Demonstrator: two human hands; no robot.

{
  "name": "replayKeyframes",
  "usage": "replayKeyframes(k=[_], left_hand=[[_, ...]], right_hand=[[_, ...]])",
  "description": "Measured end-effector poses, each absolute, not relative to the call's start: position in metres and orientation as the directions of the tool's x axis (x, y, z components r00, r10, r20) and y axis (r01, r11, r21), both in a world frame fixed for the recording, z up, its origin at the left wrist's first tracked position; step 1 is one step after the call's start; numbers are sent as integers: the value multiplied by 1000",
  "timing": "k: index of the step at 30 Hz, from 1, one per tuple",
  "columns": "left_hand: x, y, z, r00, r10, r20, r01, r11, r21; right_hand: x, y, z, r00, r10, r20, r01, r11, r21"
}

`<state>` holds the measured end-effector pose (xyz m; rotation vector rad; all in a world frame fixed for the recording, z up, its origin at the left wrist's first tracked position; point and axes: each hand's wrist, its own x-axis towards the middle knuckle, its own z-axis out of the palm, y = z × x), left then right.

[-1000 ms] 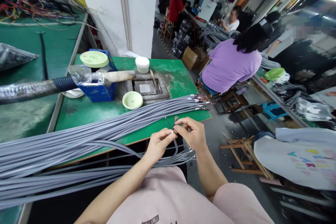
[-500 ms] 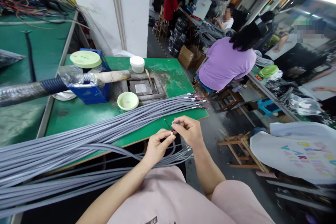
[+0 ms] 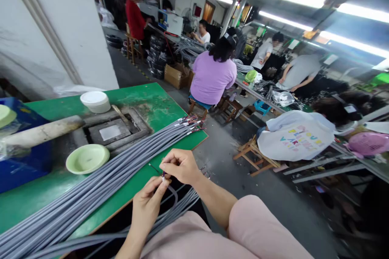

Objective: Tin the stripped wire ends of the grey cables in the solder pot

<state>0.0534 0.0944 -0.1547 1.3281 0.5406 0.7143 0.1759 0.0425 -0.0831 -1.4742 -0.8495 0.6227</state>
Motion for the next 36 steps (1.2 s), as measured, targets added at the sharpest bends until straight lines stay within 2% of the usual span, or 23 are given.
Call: replayKeyframes(k=[9,14,16,19,21,23,31,34,36], left_hand=[[51,94,-156,684,729,-26,-65,96,993],[48,89,-166,678,728,-107,21,125,992],[45,91,-173,632,759,-155,53,158,986],[43,97,-184,569,803,-176,54,178,983],[43,99,-187,564,809,-167,50,169,984],[45,99,-186,583,795,-165,55,165,985],[49,87,-167,652,752,-95,8,119,993],[46,76,-163,736,669,-101,16,132,991],[46,74,-163,765,632,-120,2,185,983]], right_hand=[[177,47,-87,657,744,118,114,56,-992],[197,45,-75,778,601,180,78,192,-978],[203,41,-73,722,673,162,68,165,-984],[203,34,-79,546,836,48,110,-15,-994],[196,32,-87,477,879,-12,161,-101,-982],[187,32,-96,465,885,-19,188,-120,-975],[178,41,-98,567,823,32,94,-26,-995],[192,36,-85,716,686,131,105,80,-991],[202,36,-80,756,631,176,128,120,-984]])
